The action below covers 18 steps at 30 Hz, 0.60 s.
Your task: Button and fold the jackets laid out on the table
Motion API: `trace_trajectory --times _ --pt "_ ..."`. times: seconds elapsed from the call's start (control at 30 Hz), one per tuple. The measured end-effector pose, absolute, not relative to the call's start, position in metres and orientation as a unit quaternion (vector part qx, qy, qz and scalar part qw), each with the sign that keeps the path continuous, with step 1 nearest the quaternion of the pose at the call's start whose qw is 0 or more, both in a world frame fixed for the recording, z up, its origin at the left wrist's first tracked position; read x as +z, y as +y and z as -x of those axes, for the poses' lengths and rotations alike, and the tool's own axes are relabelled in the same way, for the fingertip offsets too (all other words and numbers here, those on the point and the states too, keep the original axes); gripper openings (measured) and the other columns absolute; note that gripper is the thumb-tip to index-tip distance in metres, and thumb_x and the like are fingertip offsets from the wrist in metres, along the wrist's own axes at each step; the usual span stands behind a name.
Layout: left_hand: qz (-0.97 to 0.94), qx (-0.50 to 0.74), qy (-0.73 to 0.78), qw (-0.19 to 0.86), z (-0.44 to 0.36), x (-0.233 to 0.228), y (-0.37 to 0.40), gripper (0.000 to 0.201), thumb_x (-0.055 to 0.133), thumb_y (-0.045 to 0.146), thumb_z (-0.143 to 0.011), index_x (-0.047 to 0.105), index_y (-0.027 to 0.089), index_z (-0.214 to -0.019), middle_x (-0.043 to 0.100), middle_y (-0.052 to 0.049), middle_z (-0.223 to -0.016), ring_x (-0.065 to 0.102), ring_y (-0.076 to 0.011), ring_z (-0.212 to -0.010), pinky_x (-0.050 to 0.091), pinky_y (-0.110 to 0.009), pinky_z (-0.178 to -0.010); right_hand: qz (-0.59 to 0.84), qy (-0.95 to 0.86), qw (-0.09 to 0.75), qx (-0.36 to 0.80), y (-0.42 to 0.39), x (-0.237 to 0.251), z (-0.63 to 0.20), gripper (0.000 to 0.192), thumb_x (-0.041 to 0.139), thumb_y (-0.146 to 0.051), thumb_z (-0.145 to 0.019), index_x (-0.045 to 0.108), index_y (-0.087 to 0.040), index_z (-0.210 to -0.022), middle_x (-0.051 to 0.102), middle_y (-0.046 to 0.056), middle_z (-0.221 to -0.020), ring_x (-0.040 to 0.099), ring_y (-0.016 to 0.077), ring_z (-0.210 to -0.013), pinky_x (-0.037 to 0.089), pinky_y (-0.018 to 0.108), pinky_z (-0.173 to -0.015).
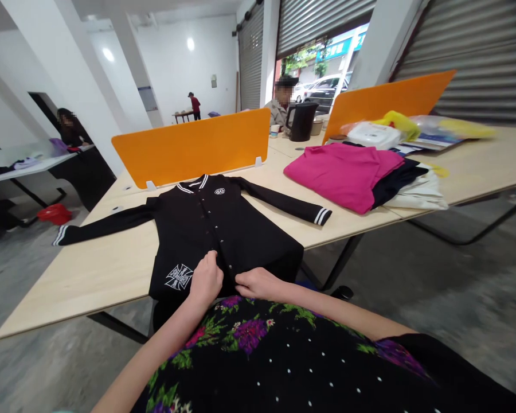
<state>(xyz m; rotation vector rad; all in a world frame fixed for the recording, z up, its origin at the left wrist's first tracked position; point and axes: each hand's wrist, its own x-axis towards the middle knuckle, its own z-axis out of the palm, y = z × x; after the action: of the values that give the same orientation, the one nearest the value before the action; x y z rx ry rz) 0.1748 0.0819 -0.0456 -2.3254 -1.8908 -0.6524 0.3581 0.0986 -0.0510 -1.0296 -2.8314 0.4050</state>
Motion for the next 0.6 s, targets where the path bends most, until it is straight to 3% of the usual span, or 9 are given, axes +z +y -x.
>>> trace_trajectory --times 0.1,0.23,0.33,0.4,0.47,0.53,0.6 --pt "0.763 -0.237 -0.602 0.0 -0.175 -0.042 0.085 0.029 0.041 0.014 -0.086 0.049 0.014 -0.114 0.064 -0.011 -0.102 0.062 -0.0215 -0.097 0.048 -0.033 -0.085 0.335 -0.922 0.027 0.193 0.108 -0.062 -0.343 0.02 0.048 -0.027 -0.091 0.065 -0.016 -0.088 0.068 0.004 -0.078 0.06 0.0154 -0.069 0.034 0.024 -0.059" --pt "0.784 -0.19 -0.587 -0.063 -0.171 -0.033 0.081 0.035 0.042 0.029 -0.092 0.047 0.016 -0.124 0.067 -0.006 -0.089 0.065 -0.0195 -0.083 0.05 -0.03 -0.074 0.302 -0.884 -0.024 0.355 0.122 -0.084 -0.327 0.024 0.048 -0.024 -0.092 0.067 -0.014 -0.102 0.07 0.007 -0.098 0.063 0.0167 -0.086 0.043 0.023 -0.072" --pt "0.755 -0.225 -0.616 0.014 -0.154 -0.025 0.08 0.036 0.032 0.03 -0.096 0.052 0.017 -0.124 0.068 -0.009 -0.101 0.065 -0.0194 -0.092 0.049 -0.031 -0.082 0.293 -0.863 -0.04 0.41 0.125 -0.085 -0.337 0.027 0.047 -0.023 -0.091 0.07 -0.012 -0.101 0.07 0.008 -0.102 0.064 0.0187 -0.093 0.046 0.024 -0.079" --pt "0.738 -0.208 -0.633 0.108 -0.137 -0.023 0.083 0.04 0.034 0.033 -0.095 0.053 0.018 -0.128 0.064 -0.013 -0.115 0.058 -0.0251 -0.11 0.045 -0.038 -0.093 0.258 -0.866 0.011 0.429 0.126 -0.072 -0.355 0.027 0.049 -0.025 -0.089 0.071 -0.013 -0.101 0.071 0.007 -0.1 0.065 0.0186 -0.092 0.047 0.025 -0.082" --pt "0.725 -0.143 -0.654 0.159 -0.12 -0.028 0.085 0.046 0.042 0.039 -0.092 0.05 0.021 -0.134 0.055 -0.016 -0.13 0.047 -0.0337 -0.124 0.04 -0.048 -0.098 0.233 -0.861 0.119 0.436 0.128 -0.055 -0.374 0.03 0.048 -0.029 -0.09 0.069 -0.016 -0.108 0.07 0.005 -0.105 0.064 0.0173 -0.093 0.047 0.026 -0.085" --pt "0.717 -0.072 -0.675 0.159 -0.105 -0.04 0.084 0.054 0.048 0.045 -0.088 0.047 0.024 -0.138 0.045 -0.015 -0.143 0.035 -0.0404 -0.132 0.034 -0.057 -0.101 0.262 -0.855 0.221 0.388 0.132 -0.04 -0.387 0.034 0.047 -0.033 -0.091 0.064 -0.019 -0.117 0.064 0.007 -0.118 0.061 0.0179 -0.101 0.046 0.03 -0.09" --pt "0.718 -0.033 -0.682 0.137 -0.092 -0.053 0.082 0.056 0.047 0.047 -0.088 0.045 0.026 -0.139 0.04 -0.012 -0.147 0.032 -0.0419 -0.133 0.032 -0.06 -0.102 0.298 -0.871 0.244 0.305 0.14 -0.032 -0.395 0.035 0.053 -0.031 -0.087 0.063 -0.02 -0.118 0.057 0.01 -0.13 0.056 0.0217 -0.11 0.043 0.037 -0.097"
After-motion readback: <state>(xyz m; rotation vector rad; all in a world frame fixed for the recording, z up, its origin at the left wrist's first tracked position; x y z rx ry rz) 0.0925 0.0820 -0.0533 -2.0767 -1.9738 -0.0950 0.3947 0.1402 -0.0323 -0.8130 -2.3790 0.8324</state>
